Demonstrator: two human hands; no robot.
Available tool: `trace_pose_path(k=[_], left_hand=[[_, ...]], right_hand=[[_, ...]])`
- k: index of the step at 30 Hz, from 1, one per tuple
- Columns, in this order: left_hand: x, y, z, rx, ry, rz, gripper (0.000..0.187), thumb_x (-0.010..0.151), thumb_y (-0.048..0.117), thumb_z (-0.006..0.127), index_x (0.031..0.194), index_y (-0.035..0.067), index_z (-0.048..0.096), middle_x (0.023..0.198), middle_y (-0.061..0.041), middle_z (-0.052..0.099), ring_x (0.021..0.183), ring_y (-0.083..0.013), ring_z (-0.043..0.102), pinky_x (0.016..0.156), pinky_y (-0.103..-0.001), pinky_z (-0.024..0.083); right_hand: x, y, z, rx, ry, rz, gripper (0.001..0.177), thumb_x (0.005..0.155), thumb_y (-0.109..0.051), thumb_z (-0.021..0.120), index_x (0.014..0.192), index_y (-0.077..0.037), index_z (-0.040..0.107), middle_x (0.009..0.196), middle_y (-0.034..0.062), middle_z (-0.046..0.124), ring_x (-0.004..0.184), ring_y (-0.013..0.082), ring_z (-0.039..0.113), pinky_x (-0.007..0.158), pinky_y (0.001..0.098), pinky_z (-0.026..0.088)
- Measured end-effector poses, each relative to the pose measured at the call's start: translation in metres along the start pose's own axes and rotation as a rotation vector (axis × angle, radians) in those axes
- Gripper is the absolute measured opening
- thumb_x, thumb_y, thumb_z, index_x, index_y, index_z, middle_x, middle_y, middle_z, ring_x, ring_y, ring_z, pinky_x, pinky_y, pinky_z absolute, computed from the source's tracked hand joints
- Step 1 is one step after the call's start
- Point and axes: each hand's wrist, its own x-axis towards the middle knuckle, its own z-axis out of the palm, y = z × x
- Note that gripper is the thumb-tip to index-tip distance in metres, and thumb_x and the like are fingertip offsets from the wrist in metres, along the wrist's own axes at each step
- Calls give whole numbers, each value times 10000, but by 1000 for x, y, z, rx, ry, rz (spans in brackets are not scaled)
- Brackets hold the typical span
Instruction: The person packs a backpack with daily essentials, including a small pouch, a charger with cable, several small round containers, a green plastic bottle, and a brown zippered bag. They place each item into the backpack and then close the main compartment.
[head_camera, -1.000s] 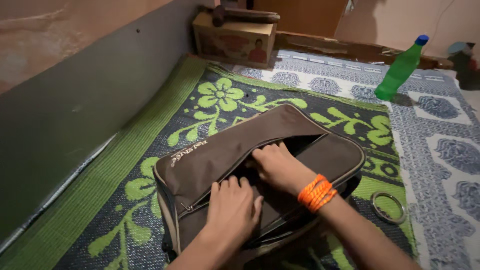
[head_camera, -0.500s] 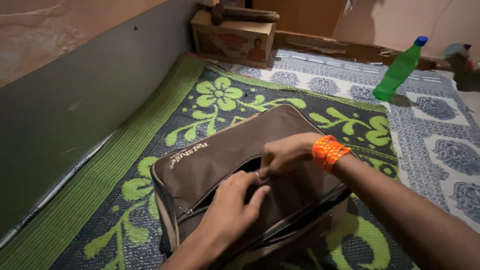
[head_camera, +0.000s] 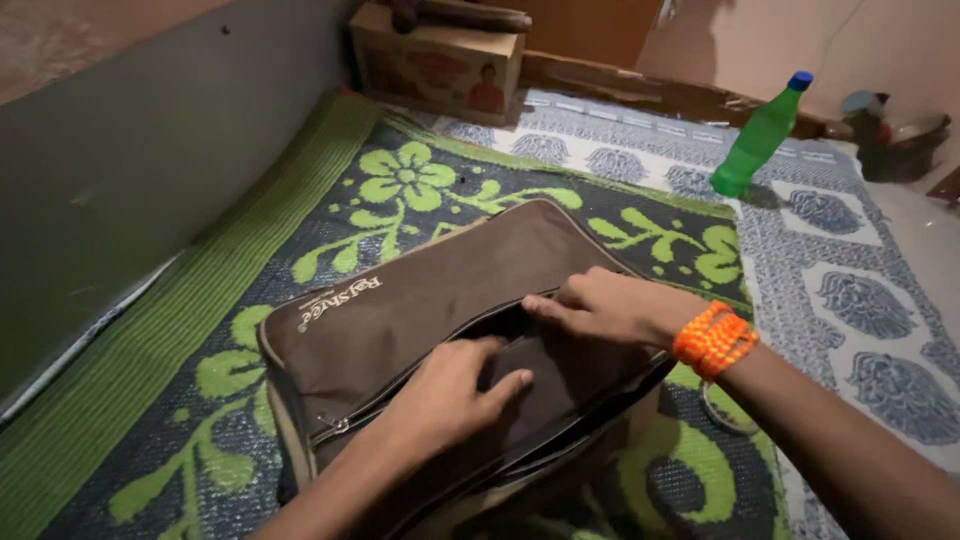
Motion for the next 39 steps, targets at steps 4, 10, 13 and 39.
trace_pose_path(k=[4,10,13,39], left_hand=[[7,5,-4,11,-161,-124,441,911,435,660,985,7,741,879,-252,723,854,-410,707,792,-466,551],[-5,23,2,253,89,-29,368,912,344,681,1007,-11,676,960,-209,678,931,-408,646,795,-509,514],[-7,25,1,456,281,220,287,909,206,672,1105,-3,660,985,-170,671,930,-357,650,789,-467,524],[6,9,-79,254,279,-82,144,804,165,710,823,31,758,791,-188,728,767,-388,718,729,-485,570]], right_hand=[[-15,64,19,598,551,-61,416,942,-428,570,1001,-74,781,793,101,766,638,206,688,561,349,560],[-63,233,124,248,760,683,594,1140,-451,494,913,2,803,724,185,723,565,276,679,623,439,540],[-87,278,214,54,514,493,607,816,-596,635,1141,-84,653,980,192,728,749,344,740,719,453,604],[-19,-54,77,203,609,-570,366,682,-39,756,1042,-11,701,929,140,687,922,350,661,812,437,533]])
